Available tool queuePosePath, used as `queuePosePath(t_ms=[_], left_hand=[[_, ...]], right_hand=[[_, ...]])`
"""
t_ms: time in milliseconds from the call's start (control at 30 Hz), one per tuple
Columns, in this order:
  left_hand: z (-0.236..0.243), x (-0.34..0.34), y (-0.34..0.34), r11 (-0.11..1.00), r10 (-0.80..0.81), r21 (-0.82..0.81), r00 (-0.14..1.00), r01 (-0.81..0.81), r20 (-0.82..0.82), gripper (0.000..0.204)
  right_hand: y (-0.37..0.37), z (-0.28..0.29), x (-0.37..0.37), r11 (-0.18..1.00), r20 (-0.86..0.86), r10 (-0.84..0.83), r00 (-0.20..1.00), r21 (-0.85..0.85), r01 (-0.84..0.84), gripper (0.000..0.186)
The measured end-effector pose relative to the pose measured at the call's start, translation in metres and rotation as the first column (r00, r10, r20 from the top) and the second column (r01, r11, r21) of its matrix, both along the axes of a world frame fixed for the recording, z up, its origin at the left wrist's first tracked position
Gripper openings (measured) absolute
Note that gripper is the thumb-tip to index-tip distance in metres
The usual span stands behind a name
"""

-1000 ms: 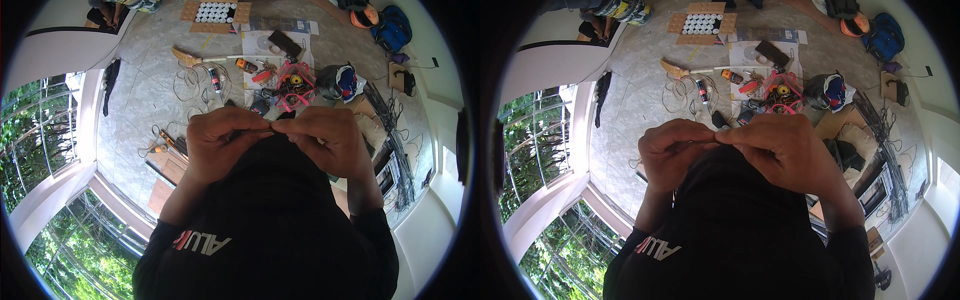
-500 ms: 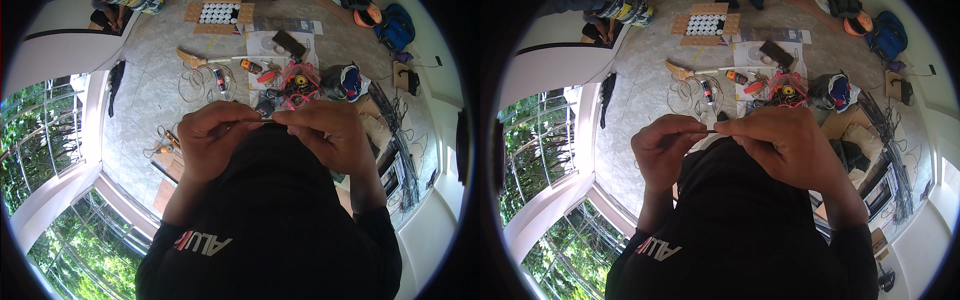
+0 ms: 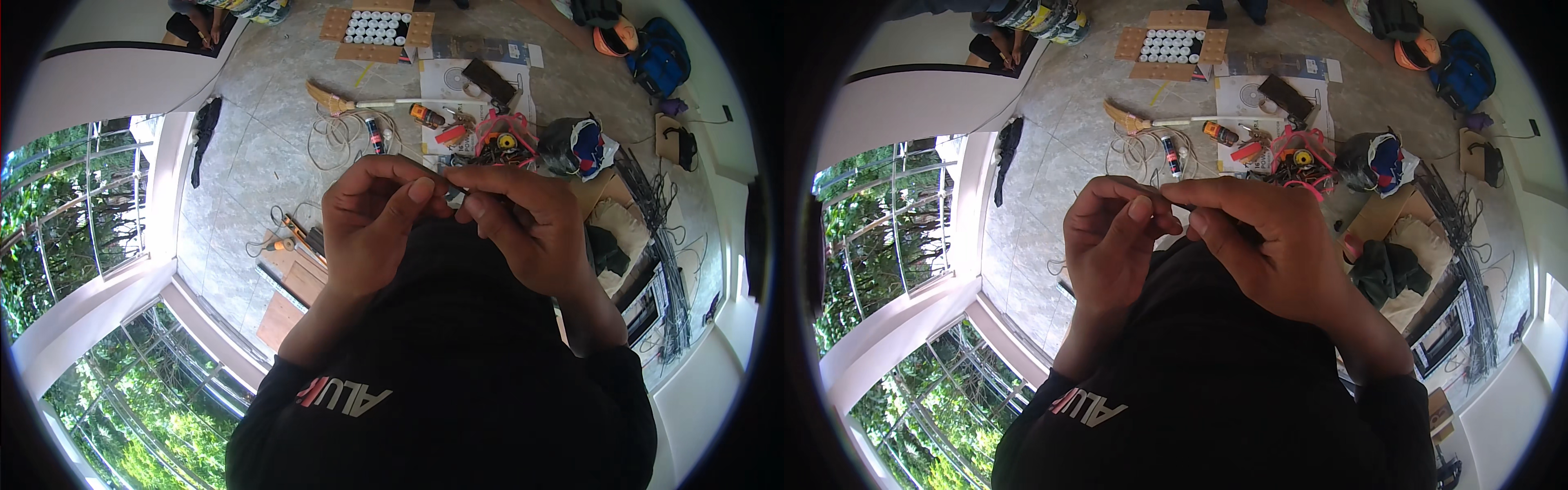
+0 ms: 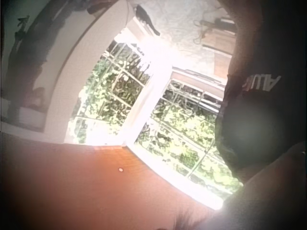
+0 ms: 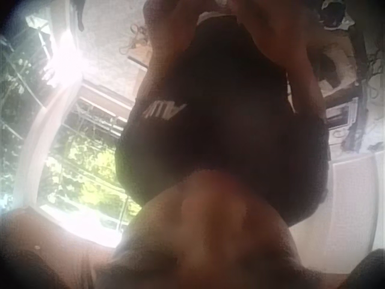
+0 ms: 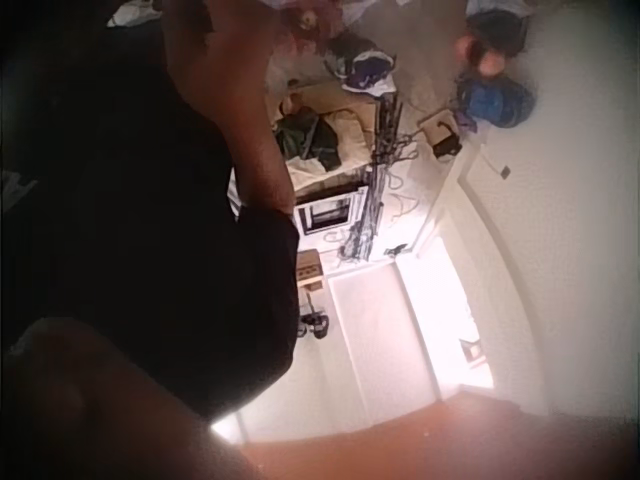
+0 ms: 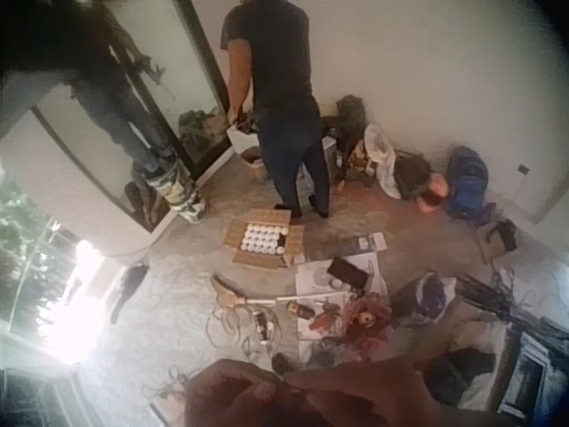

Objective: Connecting wires to an electrical terminal or component using tools.

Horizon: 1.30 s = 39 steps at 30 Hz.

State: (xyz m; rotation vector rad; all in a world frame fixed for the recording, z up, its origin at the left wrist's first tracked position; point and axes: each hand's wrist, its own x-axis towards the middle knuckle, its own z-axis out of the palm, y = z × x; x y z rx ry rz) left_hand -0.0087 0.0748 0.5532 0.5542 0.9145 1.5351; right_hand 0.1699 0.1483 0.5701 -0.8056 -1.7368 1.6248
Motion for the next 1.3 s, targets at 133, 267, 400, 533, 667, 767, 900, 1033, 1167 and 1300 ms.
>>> queuePosePath(t_ms=[133, 267, 400, 533, 667, 767, 900, 1033, 1167, 1300], left_hand=[[-0.002, 0.001, 0.001, 1.0, 0.019, -0.009, 1.0, -0.019, -0.001, 0.011], [-0.002, 0.003, 0.003, 0.999, 0.038, -0.002, 0.999, -0.038, 0.006, 0.011], [-0.002, 0.005, 0.004, 0.999, 0.033, -0.005, 0.999, -0.033, 0.0, 0.01], [-0.001, 0.005, 0.004, 0.999, 0.05, 0.016, 0.999, -0.051, 0.021, 0.009], [-0.003, 0.01, 0.002, 0.998, 0.069, 0.011, 0.997, -0.07, 0.037, 0.009], [-0.002, 0.009, 0.004, 0.992, 0.123, 0.005, 0.992, -0.123, 0.026, 0.01], [-0.002, 0.01, 0.003, 0.997, 0.081, 0.012, 0.996, -0.082, 0.041, 0.011], [-0.002, 0.007, 0.003, 0.996, 0.09, -0.005, 0.991, -0.09, 0.096, 0.012], [0.0, 0.01, 0.003, 0.996, 0.088, -0.02, 0.988, -0.086, 0.125, 0.012], [0.005, 0.011, 0.004, 0.994, 0.113, -0.028, 0.985, -0.11, 0.132, 0.012]], right_hand=[[0.003, 0.002, -0.001, 0.999, -0.006, 0.013, 1.0, -0.039, -0.013, 0.025], [0.003, -0.001, -0.002, 1.0, -0.007, 0.015, 1.0, -0.008, -0.015, 0.025], [0.001, 0.001, -0.003, 0.993, 0.009, 0.017, 1.0, -0.115, -0.016, 0.027], [-0.006, 0.003, -0.007, 0.986, -0.031, 0.003, 1.0, -0.168, -0.008, 0.03], [-0.007, 0.001, -0.007, 0.987, -0.024, -0.008, 1.0, -0.163, 0.004, 0.031], [-0.008, 0.002, -0.009, 0.994, -0.046, 0.0, 0.999, -0.112, -0.005, 0.032], [-0.009, 0.003, -0.013, 0.989, -0.04, -0.025, 0.999, -0.145, 0.019, 0.031], [-0.013, 0.001, -0.016, 0.991, -0.063, -0.043, 0.997, -0.127, 0.035, 0.031], [-0.014, 0.001, -0.016, 0.987, -0.102, -0.053, 0.993, -0.155, 0.036, 0.031], [-0.014, -0.002, -0.016, 0.988, -0.122, -0.049, 0.991, -0.154, 0.03, 0.032]])
